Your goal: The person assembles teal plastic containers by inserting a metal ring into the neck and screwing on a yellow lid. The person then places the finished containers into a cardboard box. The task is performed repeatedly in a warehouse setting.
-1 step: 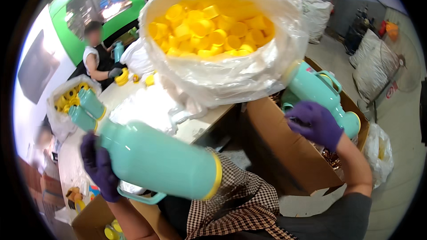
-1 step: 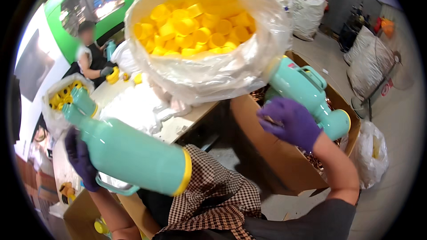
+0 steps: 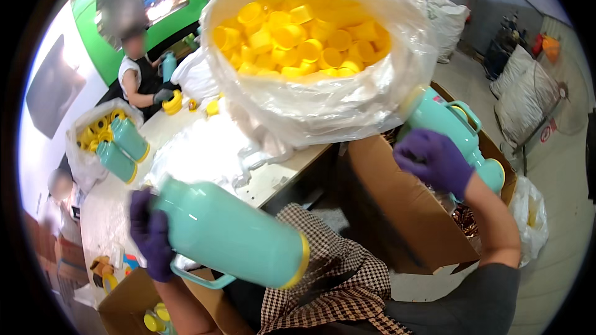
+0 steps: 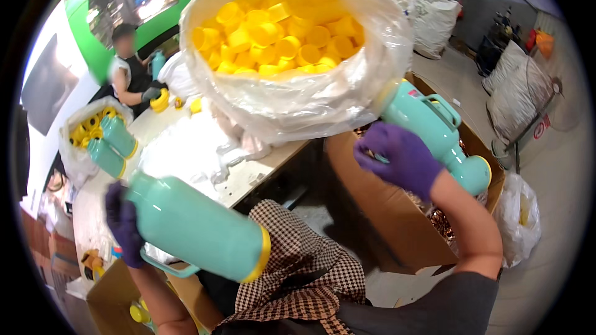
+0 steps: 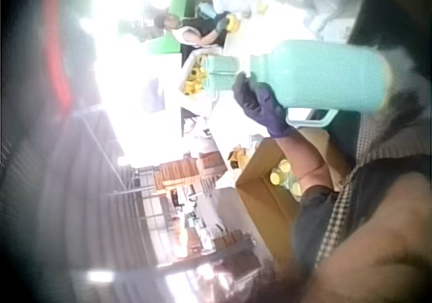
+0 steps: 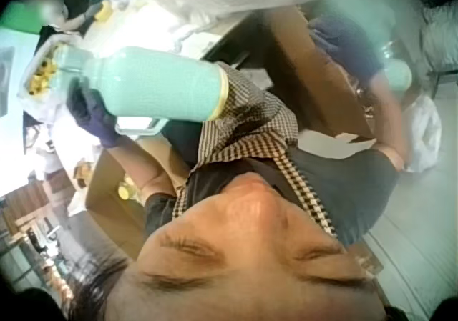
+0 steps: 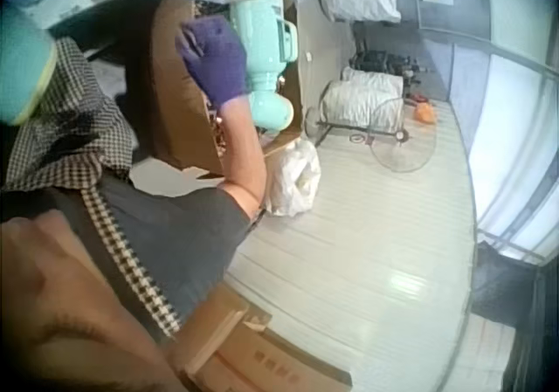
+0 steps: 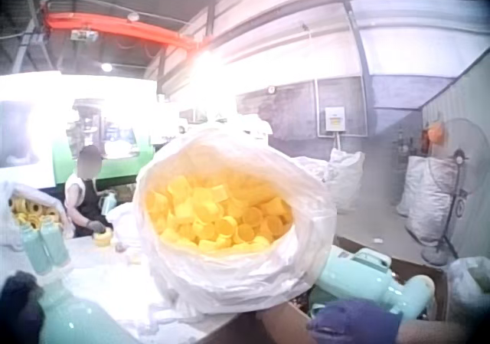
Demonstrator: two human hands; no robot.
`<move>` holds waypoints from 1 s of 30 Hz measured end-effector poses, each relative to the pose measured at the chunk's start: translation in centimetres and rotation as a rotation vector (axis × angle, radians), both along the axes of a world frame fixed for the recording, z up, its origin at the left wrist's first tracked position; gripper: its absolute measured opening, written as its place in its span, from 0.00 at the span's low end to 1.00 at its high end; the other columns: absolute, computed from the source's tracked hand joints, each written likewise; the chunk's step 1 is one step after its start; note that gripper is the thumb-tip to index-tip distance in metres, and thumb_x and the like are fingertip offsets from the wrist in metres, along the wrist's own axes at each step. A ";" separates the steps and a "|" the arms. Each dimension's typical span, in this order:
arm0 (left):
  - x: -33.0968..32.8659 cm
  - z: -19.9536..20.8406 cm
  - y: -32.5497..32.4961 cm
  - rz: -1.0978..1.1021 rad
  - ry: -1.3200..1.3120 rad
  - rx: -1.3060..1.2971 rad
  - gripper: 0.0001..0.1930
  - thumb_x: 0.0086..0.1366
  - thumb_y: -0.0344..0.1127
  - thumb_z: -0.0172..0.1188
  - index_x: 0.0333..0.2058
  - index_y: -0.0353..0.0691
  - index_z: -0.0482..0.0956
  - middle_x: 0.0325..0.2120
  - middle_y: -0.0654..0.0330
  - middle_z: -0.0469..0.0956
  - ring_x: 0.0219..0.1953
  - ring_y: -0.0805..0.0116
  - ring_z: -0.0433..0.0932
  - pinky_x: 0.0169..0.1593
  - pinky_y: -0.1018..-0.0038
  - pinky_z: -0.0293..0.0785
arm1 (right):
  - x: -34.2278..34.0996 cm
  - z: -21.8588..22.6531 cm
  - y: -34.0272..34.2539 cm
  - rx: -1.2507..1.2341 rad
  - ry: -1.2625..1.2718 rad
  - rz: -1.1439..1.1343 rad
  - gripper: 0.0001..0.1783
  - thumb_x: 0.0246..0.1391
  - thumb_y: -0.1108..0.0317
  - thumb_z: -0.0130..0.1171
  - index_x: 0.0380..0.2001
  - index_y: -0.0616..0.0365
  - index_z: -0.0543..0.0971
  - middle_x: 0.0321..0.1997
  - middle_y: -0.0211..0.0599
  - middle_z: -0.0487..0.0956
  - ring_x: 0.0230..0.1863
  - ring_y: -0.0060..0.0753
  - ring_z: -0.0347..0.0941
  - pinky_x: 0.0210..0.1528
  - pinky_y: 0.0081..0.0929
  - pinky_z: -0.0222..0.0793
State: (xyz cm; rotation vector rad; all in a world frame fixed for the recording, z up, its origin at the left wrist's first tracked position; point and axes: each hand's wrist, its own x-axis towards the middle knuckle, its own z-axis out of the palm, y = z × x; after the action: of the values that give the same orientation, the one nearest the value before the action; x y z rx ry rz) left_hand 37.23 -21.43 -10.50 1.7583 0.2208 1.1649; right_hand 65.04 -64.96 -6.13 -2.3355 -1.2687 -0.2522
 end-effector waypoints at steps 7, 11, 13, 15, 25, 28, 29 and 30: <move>-1.0 -12.9 -4.1 -0.087 0.483 0.225 0.23 0.54 0.28 0.65 0.51 0.39 0.77 0.39 0.57 0.72 0.42 0.63 0.72 0.46 0.70 0.72 | 9.4 -1.1 4.3 -0.717 0.230 -0.385 0.13 0.51 0.61 0.59 0.36 0.54 0.86 0.37 0.47 0.84 0.42 0.49 0.81 0.49 0.41 0.75; -0.9 -15.1 0.1 -0.407 0.328 -0.269 0.24 0.52 0.42 0.67 0.46 0.36 0.76 0.62 0.49 0.64 0.60 0.55 0.69 0.64 0.60 0.66 | 13.8 -10.6 0.7 -0.560 -0.059 -0.266 0.17 0.58 0.60 0.53 0.46 0.53 0.82 0.42 0.51 0.83 0.44 0.51 0.80 0.50 0.42 0.75; -0.7 -17.8 1.6 -0.660 0.368 -0.496 0.20 0.62 0.44 0.61 0.47 0.37 0.74 0.59 0.50 0.68 0.60 0.59 0.68 0.62 0.61 0.66 | 14.8 -14.2 2.8 -0.707 -0.059 -0.375 0.21 0.64 0.60 0.45 0.55 0.52 0.76 0.50 0.56 0.80 0.49 0.56 0.78 0.53 0.46 0.72; 0.0 -21.5 1.8 -0.576 0.381 -0.549 0.14 0.68 0.40 0.55 0.46 0.37 0.72 0.50 0.55 0.72 0.54 0.65 0.69 0.59 0.67 0.66 | 16.1 -15.5 2.7 -0.600 0.017 -0.458 0.21 0.64 0.59 0.44 0.54 0.51 0.77 0.51 0.58 0.78 0.51 0.57 0.77 0.54 0.48 0.71; -1.4 -19.5 -1.3 -0.190 0.458 -0.374 0.09 0.74 0.37 0.50 0.44 0.37 0.72 0.35 0.65 0.72 0.40 0.77 0.67 0.48 0.78 0.67 | 15.4 -16.1 -3.8 -0.265 -0.182 -0.052 0.09 0.56 0.67 0.57 0.38 0.57 0.79 0.42 0.49 0.81 0.43 0.58 0.75 0.44 0.44 0.71; -3.8 -20.8 -1.7 -0.170 0.437 -0.493 0.10 0.74 0.37 0.51 0.46 0.37 0.74 0.37 0.64 0.74 0.41 0.77 0.68 0.49 0.78 0.67 | 11.5 -11.1 -4.3 -0.038 0.304 -0.373 0.07 0.57 0.72 0.58 0.38 0.62 0.79 0.31 0.42 0.80 0.32 0.32 0.75 0.40 0.30 0.71; -4.5 -20.4 -1.9 -0.169 0.465 -0.517 0.13 0.75 0.39 0.48 0.48 0.38 0.75 0.42 0.63 0.75 0.46 0.76 0.70 0.52 0.76 0.68 | 10.0 -10.2 -5.4 0.012 0.069 -0.353 0.06 0.57 0.73 0.57 0.37 0.63 0.79 0.30 0.37 0.80 0.31 0.26 0.73 0.38 0.26 0.69; -5.3 -21.1 -2.0 -0.084 0.452 -0.471 0.13 0.75 0.38 0.49 0.49 0.37 0.75 0.43 0.62 0.75 0.47 0.75 0.71 0.53 0.75 0.68 | 7.7 -8.1 -4.5 -0.013 0.146 -0.528 0.05 0.55 0.74 0.59 0.34 0.63 0.80 0.28 0.37 0.79 0.31 0.27 0.74 0.38 0.27 0.70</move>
State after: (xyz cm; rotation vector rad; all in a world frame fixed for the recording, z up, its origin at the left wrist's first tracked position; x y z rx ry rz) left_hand 31.92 -23.45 -31.58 1.5619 0.6306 0.5774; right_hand 72.70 -69.48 -14.25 -2.6080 -0.5698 -0.2337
